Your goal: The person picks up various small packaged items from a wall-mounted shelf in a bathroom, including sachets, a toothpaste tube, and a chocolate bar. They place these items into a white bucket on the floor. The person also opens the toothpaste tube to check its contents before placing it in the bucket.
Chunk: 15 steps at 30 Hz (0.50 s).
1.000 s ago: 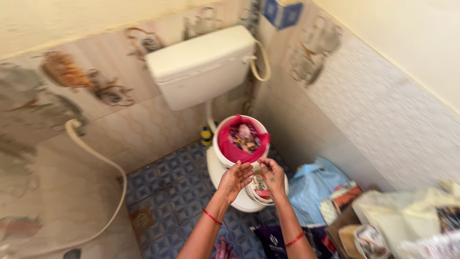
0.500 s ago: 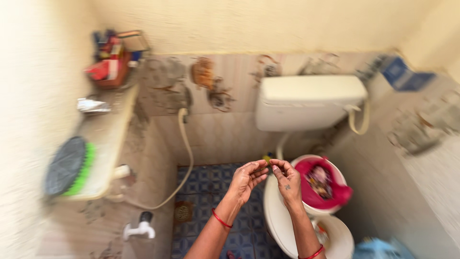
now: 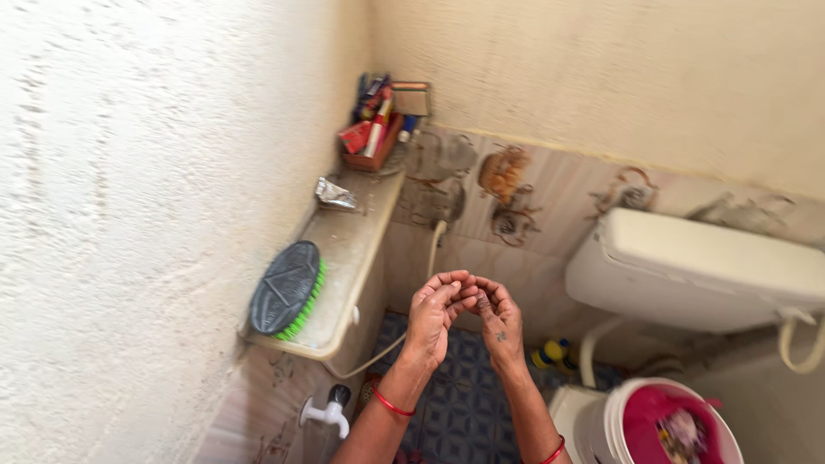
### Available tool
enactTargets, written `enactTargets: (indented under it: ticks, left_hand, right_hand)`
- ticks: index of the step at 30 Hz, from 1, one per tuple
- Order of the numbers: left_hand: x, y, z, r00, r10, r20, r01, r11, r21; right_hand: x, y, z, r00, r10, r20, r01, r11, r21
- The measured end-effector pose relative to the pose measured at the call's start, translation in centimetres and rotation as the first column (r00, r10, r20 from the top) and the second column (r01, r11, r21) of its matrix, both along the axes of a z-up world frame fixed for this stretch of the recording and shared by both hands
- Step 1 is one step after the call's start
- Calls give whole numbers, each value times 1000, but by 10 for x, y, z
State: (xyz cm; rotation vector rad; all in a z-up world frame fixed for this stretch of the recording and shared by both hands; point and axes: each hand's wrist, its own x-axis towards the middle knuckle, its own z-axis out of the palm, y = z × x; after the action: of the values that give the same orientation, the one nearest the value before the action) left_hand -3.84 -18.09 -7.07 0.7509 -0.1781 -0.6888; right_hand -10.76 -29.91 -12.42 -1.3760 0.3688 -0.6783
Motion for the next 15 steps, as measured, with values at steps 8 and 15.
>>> enactTargets:
  ticks: [8, 15]
  left_hand:
    - [52, 1, 9, 984, 170, 55, -170, 985, 8]
    - [103, -27, 16, 924, 367, 109, -370, 929, 6]
  right_hand:
    - [86, -16, 8, 990, 126, 67, -127, 992, 6]
    - [160, -55, 28, 953, 290, 88, -285, 957, -58]
